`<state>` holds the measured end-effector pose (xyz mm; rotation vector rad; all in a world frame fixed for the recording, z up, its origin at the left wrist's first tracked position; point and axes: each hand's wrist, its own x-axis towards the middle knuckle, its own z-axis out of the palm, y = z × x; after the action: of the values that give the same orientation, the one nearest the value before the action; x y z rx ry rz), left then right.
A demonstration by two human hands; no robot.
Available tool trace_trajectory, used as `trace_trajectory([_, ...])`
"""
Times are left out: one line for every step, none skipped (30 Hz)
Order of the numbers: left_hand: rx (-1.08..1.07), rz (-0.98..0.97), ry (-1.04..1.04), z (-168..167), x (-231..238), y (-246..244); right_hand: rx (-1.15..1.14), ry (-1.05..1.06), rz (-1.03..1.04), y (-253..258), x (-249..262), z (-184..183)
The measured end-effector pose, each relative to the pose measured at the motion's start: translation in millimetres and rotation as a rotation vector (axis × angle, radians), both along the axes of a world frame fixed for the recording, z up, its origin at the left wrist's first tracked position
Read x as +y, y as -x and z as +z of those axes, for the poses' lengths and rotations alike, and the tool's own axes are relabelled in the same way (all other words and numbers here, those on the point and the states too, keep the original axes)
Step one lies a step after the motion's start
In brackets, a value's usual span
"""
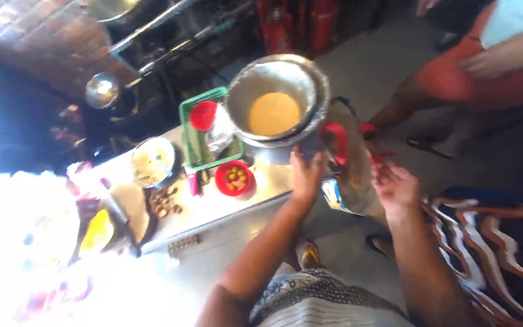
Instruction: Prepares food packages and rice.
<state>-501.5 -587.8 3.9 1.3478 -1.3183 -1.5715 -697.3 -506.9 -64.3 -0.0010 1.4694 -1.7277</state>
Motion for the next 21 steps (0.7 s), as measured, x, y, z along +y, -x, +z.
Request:
trace_trajectory([-0.008,0.011,0.116,0.1,10.9,-9.7,0.112,0.016,0.031,-9.4,7.2,-4.4])
trace_trajectory([-0.001,-0.004,0.240,-1.1,24.9,-21.0,0.233,0.054,0.049,-18.1,14.9,-9.7])
trace_trajectory([0.001,-0.052,0.352,-2.6,40.7,-34.5,0.362,0.115,0.086,-26.7,23.4,-14.1])
trace_trajectory([-0.013,-0.131,0.435,-4.3,58.1,-51.4,0.495,0.175,0.158,-36.8,33.3,-16.2])
trace_trajectory([-0.048,-0.231,0.487,-6.2,76.5,-70.8,0.633,0.221,0.256,-47.6,43.7,-16.4])
trace_trajectory([-0.125,-0.337,0.535,-10.0,95.6,-91.9,0.782,0.248,0.371,-59.3,54.9,-14.6])
trace_trajectory([-0.250,-0.451,0.583,-15.0,114.9,-114.8,0.928,0.255,0.504,-72.3,65.8,-10.9])
trace_trajectory([-0.382,-0.575,0.620,-22.1,134.0,-139.4,1.056,0.263,0.648,-86.2,75.7,-6.3])
trace_trajectory([-0.503,-0.701,0.627,-31.9,152.8,-164.8,1.155,0.290,0.799,-100.1,83.9,-3.4])
trace_trajectory([-0.613,-0.815,0.566,-41.3,171.3,-189.7,1.217,0.323,0.954,-113.8,91.1,-0.7])
trace_trajectory([-0.679,-0.881,0.419,-46.3,187.6,-213.7,1.247,0.367,1.087,-128.4,96.6,-0.4])
trace_trajectory([-0.710,-0.898,0.199,-48.8,200.4,-236.0,1.249,0.409,1.211,-143.0,101.8,-2.3])
trace_trajectory([-0.717,-0.855,0.012,-53.2,211.0,-258.1,1.258,0.461,1.300,-158.0,106.0,-7.5])
trace_trajectory([-0.755,-0.788,-0.092,-60.8,221.7,-279.9,1.269,0.521,1.362,-173.8,109.1,-13.6])
trace_trajectory([-0.824,-0.745,-0.176,-66.8,230.1,-300.2,1.295,0.586,1.399,-190.0,111.4,-20.7])
trace_trajectory([-0.890,-0.709,-0.248,-70.8,236.6,-319.0,1.314,0.642,1.425,-206.6,112.5,-26.9])
trace_trajectory([-0.926,-0.660,-0.298,-75.0,242.3,-337.9,1.330,0.691,1.437,-224.6,111.2,-30.7])
trace_trajectory([-0.930,-0.608,-0.336,-78.2,247.1,-357.3,1.353,0.728,1.435,-243.6,108.0,-34.1])
trace_trajectory([-0.909,-0.564,-0.364,-80.4,252.3,-377.3,1.372,0.743,1.431,-264.0,105.0,-34.8])
trace_trajectory([-0.875,-0.529,-0.381,-83.5,258.1,-397.9,1.378,0.740,1.429,-285.7,102.1,-33.3])
trace_trajectory([-0.846,-0.505,-0.387,-86.3,264.2,-418.2,1.377,0.738,1.422,-309.0,98.4,-29.7])
